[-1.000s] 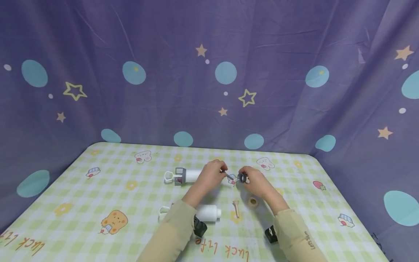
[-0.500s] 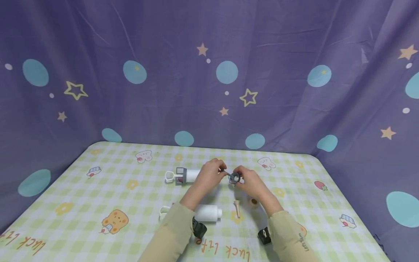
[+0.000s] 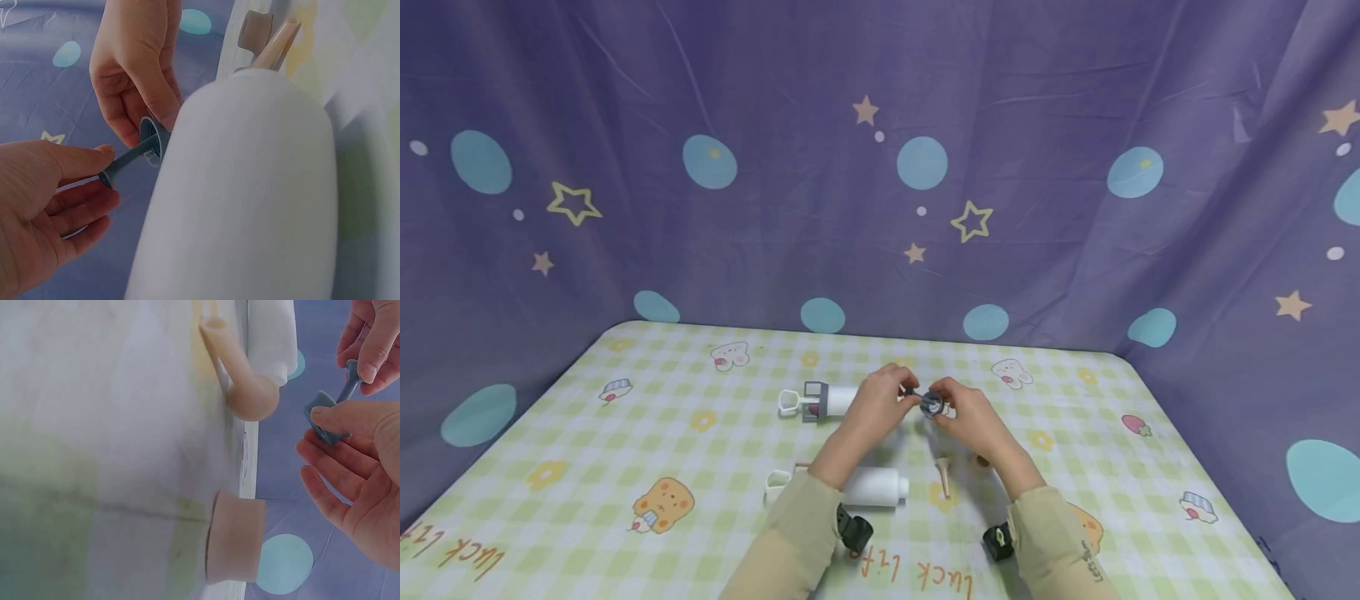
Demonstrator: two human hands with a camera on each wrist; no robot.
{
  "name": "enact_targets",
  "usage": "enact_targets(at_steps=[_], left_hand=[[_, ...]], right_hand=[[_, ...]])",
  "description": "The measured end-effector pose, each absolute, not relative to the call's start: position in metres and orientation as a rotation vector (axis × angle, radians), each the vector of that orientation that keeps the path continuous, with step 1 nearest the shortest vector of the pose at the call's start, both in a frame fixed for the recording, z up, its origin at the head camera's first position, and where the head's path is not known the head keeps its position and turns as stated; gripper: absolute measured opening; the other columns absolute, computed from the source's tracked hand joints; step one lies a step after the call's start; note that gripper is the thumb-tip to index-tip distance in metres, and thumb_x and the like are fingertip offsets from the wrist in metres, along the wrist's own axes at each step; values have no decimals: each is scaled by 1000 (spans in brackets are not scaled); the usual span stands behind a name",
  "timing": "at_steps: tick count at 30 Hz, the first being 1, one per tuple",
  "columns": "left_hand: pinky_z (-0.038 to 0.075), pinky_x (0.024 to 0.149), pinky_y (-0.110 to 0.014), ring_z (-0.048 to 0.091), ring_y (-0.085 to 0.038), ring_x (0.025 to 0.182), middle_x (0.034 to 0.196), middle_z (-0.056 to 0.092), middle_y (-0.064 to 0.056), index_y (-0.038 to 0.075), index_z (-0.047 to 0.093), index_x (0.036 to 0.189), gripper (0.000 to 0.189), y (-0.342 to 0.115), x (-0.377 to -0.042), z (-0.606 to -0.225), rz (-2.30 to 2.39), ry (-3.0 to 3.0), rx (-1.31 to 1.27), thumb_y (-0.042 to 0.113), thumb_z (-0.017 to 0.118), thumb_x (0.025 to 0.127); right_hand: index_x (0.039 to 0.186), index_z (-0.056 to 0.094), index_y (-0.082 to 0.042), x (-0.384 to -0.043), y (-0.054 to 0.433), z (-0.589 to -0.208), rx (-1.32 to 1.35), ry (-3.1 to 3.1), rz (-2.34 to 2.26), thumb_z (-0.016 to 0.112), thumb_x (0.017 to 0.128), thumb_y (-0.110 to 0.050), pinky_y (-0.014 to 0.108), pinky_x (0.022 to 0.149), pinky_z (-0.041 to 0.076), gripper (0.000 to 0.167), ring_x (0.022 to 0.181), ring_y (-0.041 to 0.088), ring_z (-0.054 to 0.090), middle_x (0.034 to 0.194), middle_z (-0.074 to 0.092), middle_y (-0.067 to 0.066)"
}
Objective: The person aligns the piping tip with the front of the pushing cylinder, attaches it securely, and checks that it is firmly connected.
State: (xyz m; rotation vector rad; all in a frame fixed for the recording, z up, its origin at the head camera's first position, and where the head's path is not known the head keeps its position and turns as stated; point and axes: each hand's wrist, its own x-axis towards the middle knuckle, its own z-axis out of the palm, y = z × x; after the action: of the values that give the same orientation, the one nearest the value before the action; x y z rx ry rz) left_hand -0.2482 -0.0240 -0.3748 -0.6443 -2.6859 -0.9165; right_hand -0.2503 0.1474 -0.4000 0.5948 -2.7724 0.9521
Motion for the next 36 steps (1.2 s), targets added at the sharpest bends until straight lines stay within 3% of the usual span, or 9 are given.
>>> enact_targets(at_steps=[36], left_hand=[[48,69,-24,60,-17,81,91,60,-1,10,68,94,16,-20,-245,-382,-960,-2606,-617,17,70,79]], right_hand=[[108,60,-9,-245,141,-400,613,-2634,1087,71,76,-4,33,81,49,34,91,16,63,101,66,2]])
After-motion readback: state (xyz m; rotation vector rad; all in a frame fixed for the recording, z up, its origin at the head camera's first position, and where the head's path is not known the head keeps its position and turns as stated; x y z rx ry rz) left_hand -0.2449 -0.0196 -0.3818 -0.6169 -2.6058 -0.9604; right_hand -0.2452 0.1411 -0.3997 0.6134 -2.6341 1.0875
